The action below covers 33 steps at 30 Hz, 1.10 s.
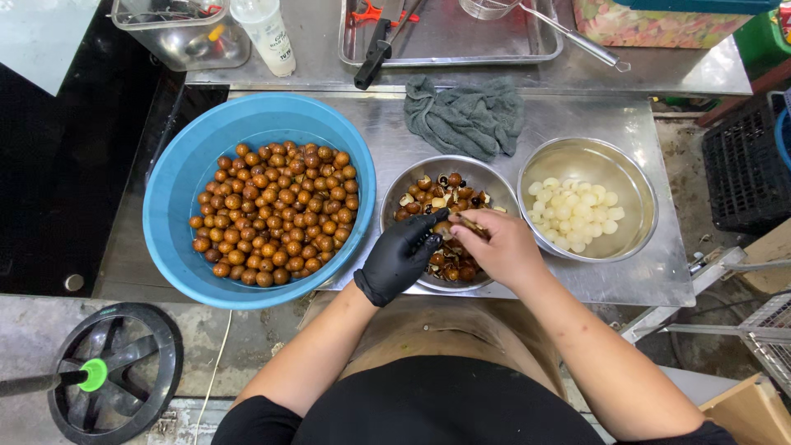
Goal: The person picks up longans from a blue bowl, peels the skin off by hand, and places the peeled fruit into one metal bowl and the discarded skins into another metal bowl.
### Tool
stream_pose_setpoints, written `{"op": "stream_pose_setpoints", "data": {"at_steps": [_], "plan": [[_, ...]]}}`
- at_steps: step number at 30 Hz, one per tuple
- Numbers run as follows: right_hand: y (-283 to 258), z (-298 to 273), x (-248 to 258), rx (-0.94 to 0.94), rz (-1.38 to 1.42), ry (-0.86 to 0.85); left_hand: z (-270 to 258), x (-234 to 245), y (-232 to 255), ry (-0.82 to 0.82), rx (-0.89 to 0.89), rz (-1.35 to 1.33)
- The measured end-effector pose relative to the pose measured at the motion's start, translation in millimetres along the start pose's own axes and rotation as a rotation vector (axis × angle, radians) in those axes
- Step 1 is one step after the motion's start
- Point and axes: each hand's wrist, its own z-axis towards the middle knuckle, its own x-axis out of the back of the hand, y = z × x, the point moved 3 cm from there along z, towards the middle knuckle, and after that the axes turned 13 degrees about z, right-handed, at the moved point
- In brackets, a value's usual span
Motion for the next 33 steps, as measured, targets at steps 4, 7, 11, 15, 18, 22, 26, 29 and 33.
{"op": "stream_pose_setpoints", "data": {"at_steps": [4, 7, 11, 15, 18, 22, 26, 29, 33], "plan": [[-20, 0, -1, 0.270, -0.155, -0.039, 1, 7, 15, 0.022, 0.009, 0.138], [-21, -7, -7, 0.311, -0.249, -0.010, 0, 6, 18, 0.099, -0.072, 0.158], [-10, -8, -12, 0.330, -0.196, 0.039, -4, 0, 9, 0.033, 0.036, 0.033], [18, -4, -9, 0.069, 0.112, 0.125, -7, -12, -14, 0.028, 0.121, -0.222], [39, -6, -15, -0.236, 0.354, 0.171, -8, -23, -34, 0.037, 0.298, -0.622], [34, -18, -29, -0.078, 0.357, 0.122, -5, -37, -43, 0.099, 0.439, -1.360], [10, -14, -25, -0.028, 0.078, 0.062, -3, -21, -44, 0.185, 0.480, -1.339], [-18, -9, -16, -0.062, 0.013, 0.057, -6, -19, -43, 0.160, 0.420, -1.240], [-62, -7, -9, 0.493, -0.234, 0.049, -8, -31, -50, 0.122, 0.304, -0.798]]}}
